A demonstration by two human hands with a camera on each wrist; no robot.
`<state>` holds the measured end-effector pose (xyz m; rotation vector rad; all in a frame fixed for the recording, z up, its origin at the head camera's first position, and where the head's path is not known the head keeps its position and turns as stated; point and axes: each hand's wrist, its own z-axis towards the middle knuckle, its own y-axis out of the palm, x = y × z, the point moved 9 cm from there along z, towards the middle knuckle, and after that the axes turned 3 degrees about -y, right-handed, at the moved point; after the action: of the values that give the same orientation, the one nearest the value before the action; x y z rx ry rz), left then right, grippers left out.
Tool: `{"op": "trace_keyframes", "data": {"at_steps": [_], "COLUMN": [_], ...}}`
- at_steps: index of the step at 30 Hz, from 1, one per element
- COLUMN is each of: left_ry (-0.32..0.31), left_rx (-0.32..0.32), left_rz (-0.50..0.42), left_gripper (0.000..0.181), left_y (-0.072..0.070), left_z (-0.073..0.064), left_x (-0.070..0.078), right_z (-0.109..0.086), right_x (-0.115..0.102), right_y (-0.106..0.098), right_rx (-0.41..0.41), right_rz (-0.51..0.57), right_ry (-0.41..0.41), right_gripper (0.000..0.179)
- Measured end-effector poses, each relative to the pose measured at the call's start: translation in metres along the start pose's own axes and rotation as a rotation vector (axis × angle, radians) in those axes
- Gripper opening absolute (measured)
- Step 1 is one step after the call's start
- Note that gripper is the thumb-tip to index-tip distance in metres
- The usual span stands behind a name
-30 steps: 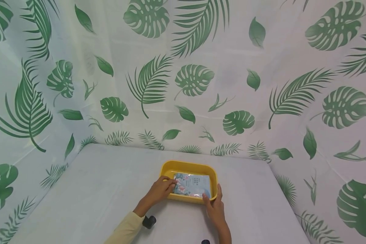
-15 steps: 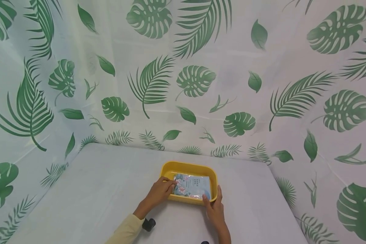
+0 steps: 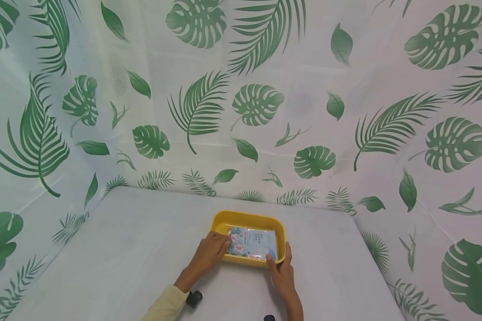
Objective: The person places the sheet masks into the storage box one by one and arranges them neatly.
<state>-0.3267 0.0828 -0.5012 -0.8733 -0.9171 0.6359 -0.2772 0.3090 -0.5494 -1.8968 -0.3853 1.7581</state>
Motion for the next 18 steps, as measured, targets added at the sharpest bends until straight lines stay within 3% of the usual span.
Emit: {"op": "trace_keyframes", "data": {"at_steps": [5, 10, 13, 18], "left_ry": [0.074, 0.088, 0.095, 0.038], "left_rx": [0.001, -0.008, 0.063, 0.181], "left_rz": [-0.050, -0.037, -0.009, 0.022], "left_gripper": [0.030, 0.029, 0.022, 0.018], "left_y": [-0.001, 0.000, -0.005, -0.014], "left_z": [-0.008, -0.013, -0.013, -0.009], "left_x": [0.004, 0.002, 0.003, -0.002], "right_z": [-0.003, -0.003, -0.003, -0.004], "right_x": [-0.006, -0.011, -0.011, -0.006], "right_y": [-0.004, -0.006, -0.006, -0.001], "right_rx": [0.024, 0.036, 0.045, 0.023], "right_rz": [-0.017, -0.042, -0.043, -0.043], "right_ry": [-0.032, -0.046, -0.047, -0.029], "right_gripper": [0.080, 0.077, 0.076, 0.077]}}
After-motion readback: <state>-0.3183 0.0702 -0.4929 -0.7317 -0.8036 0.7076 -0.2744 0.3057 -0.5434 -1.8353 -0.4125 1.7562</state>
